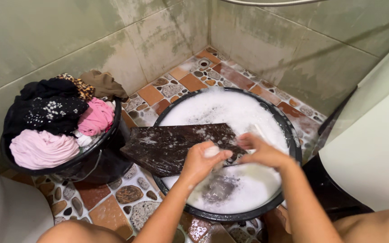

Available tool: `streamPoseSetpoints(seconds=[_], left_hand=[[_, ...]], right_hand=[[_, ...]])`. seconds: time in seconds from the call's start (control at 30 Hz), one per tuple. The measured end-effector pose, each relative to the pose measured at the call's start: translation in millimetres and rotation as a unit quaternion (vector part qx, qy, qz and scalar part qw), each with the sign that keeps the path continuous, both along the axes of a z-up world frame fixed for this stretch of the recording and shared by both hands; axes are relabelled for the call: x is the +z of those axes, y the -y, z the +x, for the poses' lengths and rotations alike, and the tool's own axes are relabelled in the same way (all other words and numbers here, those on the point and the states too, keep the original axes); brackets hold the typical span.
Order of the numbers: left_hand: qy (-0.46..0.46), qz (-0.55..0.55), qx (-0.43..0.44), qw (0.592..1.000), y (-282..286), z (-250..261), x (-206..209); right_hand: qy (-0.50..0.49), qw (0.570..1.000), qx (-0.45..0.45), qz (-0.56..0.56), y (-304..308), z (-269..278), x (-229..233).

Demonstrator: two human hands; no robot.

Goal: The person hand-washes several garments in a basin of soapy water using a washboard and a brush. They scrub each item individually, rinse it, and place it into a separate bucket. The process is repeated for multiple pieces of clothing.

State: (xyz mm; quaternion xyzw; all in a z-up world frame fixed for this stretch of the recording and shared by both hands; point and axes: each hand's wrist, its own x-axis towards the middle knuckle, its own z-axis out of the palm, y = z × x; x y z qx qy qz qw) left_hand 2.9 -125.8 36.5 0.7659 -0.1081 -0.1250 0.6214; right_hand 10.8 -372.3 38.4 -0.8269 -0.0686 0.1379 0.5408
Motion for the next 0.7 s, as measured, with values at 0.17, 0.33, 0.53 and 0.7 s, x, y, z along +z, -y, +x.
streamPoseSetpoints(seconds=[0.17,0.33,0.53,0.7], left_hand=[[0.094,-0.173,-0.013,0.98,5,2,5],[-0.161,-0.312,0.002,0.936,6,6,14],[-0.145,-0.31,0.063,0.938,-3,15,17],[-0.182,-0.338,0.174,0.907,-11,25,0]], right_hand=[[-0.119,0.974,0.119,0.149,-74,-8,-50],[-0.228,0.95,0.023,0.214,-103,-14,-70],[0.013,0.993,0.044,0.105,-118,-2,-95],[0.021,0.998,-0.001,0.064,-146,-2,-97]])
